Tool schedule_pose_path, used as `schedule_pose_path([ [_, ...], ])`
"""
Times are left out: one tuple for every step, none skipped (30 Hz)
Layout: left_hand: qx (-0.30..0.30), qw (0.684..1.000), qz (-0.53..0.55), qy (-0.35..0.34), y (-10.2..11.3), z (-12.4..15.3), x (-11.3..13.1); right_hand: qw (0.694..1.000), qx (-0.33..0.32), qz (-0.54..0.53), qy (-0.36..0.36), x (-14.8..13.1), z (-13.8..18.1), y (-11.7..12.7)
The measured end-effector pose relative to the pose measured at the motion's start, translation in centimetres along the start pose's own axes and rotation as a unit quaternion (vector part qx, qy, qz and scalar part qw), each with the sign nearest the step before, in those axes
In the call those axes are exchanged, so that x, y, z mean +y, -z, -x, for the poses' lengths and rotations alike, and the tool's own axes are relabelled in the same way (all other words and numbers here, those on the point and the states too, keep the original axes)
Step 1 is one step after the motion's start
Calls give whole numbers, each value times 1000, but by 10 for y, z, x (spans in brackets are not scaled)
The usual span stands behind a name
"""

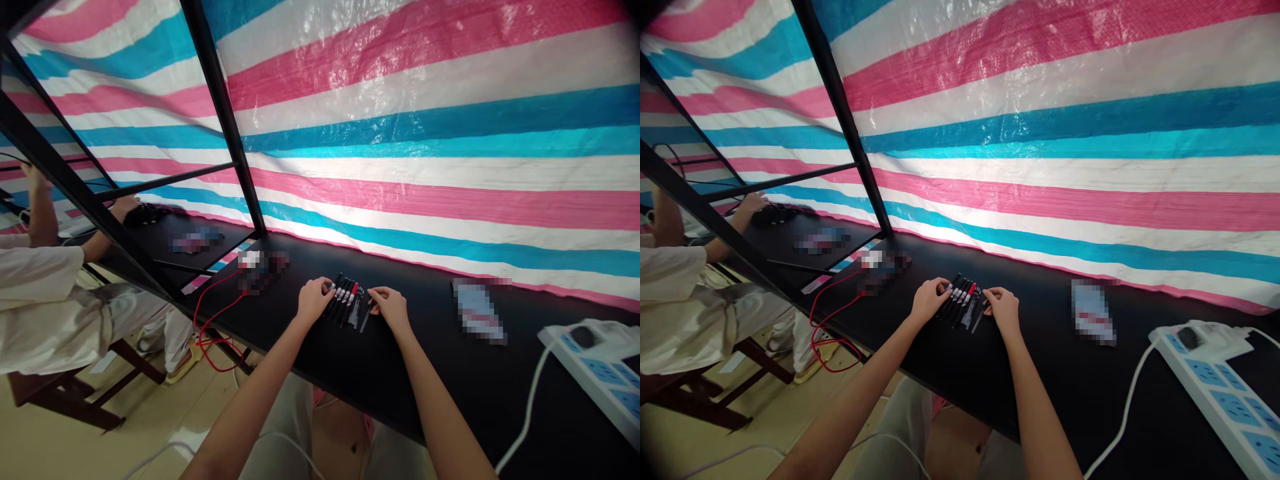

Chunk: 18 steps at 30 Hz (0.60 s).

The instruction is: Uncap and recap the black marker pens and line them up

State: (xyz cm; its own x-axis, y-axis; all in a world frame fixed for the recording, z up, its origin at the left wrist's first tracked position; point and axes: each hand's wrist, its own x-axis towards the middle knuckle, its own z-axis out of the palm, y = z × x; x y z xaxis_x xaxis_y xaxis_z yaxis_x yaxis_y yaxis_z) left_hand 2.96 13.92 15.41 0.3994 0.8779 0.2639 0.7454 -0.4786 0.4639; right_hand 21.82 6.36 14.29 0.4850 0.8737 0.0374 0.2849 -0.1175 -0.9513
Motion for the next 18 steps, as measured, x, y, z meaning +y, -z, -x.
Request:
schedule_pose_path([
  [1, 1000, -1, -2, 0, 0, 0, 1000, -6, -2, -6, -1, 0, 0],
  [3, 1000, -2, -4, -1, 0, -1, 1000, -5, 2, -9, -1, 0, 0],
  [5, 1000, -3, -6, -1, 0, -1, 1000, -2, 10, -8, -2, 0, -1],
  [6, 1000, -3, -9, -2, 0, -2, 1000, 2, 18, -6, -3, 0, -1],
  [7, 1000, -1, -12, -2, 0, -2, 1000, 3, 27, -2, -4, 1, -1],
  [8, 1000, 1, -16, -3, 0, -2, 999, 2, 34, 3, -5, 2, -1],
  [7, 1000, 4, -19, -3, 0, -3, 999, 1, 40, 6, -6, 2, -1],
  [7, 1000, 5, -22, -4, 0, -3, 999, -1, 45, 8, -6, 3, -1],
  [6, 1000, 6, -24, -4, -1, -3, 999, -4, 50, 9, -7, 3, 0],
  [5, 1000, 7, -26, -4, -1, -3, 998, -7, 54, 10, -8, 3, 0],
  [4, 1000, 7, -27, -4, -1, -3, 998, -11, 58, 11, -8, 4, 0],
  [3, 1000, 8, -29, -4, -1, -3, 998, -16, 61, 13, -8, 4, 0],
  [2, 999, 10, -30, -4, -1, -3, 998, -21, 62, 14, -9, 4, 0],
  [1, 999, 14, -31, -4, -1, -3, 998, -27, 62, 15, -9, 4, 1],
  [0, 999, 18, -31, -4, -1, -3, 997, -33, 61, 16, -9, 4, 1],
  [0, 999, 22, -30, -4, -1, -4, 997, -37, 59, 17, -8, 4, 1],
  [0, 999, 25, -29, -3, -1, -4, 997, -40, 56, 19, -7, 4, 0],
  [0, 999, 29, -28, -3, -1, -4, 997, -42, 54, 22, -6, 4, 0],
])
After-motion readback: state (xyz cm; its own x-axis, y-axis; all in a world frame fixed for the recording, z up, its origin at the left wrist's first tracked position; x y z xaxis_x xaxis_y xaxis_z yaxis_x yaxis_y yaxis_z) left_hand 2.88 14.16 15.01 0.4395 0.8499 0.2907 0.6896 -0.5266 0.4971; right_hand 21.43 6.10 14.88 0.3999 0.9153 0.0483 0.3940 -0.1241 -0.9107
